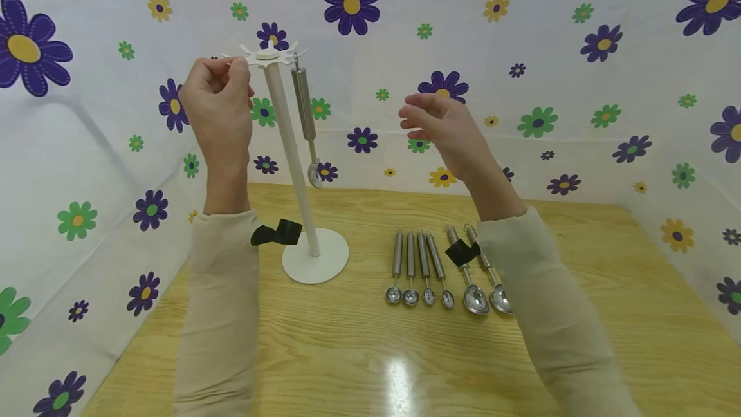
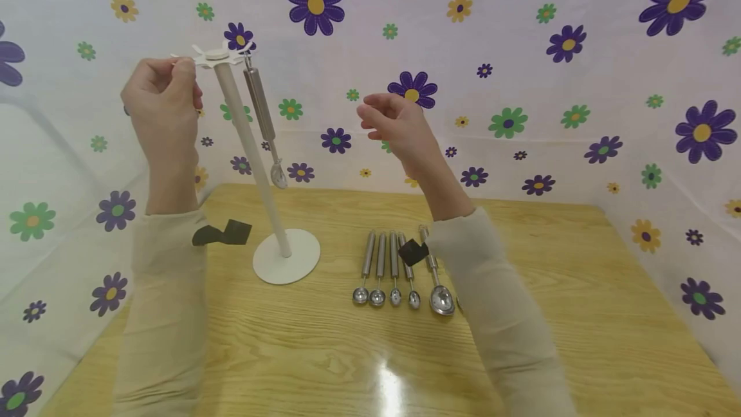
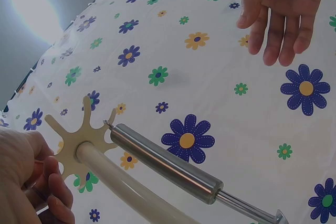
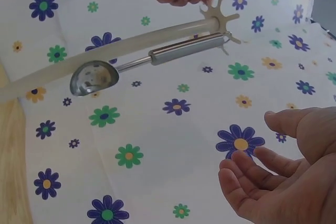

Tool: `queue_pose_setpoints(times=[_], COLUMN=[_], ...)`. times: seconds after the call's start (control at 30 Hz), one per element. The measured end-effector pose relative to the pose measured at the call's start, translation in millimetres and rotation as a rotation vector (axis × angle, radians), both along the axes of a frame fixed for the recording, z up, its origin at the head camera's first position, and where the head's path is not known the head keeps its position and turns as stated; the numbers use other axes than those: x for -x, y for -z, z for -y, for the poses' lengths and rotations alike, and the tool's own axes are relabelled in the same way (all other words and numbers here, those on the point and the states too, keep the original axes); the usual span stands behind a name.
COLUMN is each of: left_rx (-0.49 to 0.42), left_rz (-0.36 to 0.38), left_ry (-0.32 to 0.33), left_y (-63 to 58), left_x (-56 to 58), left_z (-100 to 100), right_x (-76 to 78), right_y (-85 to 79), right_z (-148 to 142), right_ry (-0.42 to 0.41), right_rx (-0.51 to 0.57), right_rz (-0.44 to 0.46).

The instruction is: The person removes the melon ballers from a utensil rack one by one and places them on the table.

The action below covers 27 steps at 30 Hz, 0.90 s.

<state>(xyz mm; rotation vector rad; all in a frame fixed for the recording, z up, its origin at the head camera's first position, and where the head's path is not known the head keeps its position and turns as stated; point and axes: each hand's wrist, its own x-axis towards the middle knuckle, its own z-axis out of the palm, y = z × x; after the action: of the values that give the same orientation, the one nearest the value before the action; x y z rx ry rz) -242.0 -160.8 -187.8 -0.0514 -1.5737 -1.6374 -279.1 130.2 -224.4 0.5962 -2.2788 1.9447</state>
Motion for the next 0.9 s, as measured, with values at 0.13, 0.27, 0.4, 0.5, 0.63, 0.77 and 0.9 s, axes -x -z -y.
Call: queue_pose_setpoints(times=[0.13,0.27,0.4,0.5,0.63,0.77,0.9], left_rx=[0.008,0.012,0.008,0.003,0.000,0.005,0.013], left_rz=[0.009,0.011,0.005,0.003,0.003,0.003,0.013], left_ry=[-0.007,-0.008,-0.006,-0.002,0.000,-0.002,-0.009], left_y=[-0.5,-0.9,-1.0,-1.0,-1.0,-0.3,0.3], left_x=[-0.5,-0.9,-1.2,-1.1,-0.9,-1.5,-1.8], left_z=[-0.6,-1.0,-1.2,-1.0,-1.1,-1.7,-0.9], right_x=[0.4,0.7,3.1,4.6,5.2,4.6,4.8], right_y=[-1.1,-2.5,-2.9,-3.6,-4.4,-2.8,-1.2], right_z=[15.8,31.4,48.0,60.4,76.1,91.0,106.2], right_ry=[-0.034,-0.073,-0.108,-0.123,-0.138,-0.152,-0.161], right_rx=[-0.002,0.006,0.016,0.013,0.012,0.031,0.049], right_rz=[-0.010,-0.021,-0.030,-0.038,-0.052,-0.058,-0.072])
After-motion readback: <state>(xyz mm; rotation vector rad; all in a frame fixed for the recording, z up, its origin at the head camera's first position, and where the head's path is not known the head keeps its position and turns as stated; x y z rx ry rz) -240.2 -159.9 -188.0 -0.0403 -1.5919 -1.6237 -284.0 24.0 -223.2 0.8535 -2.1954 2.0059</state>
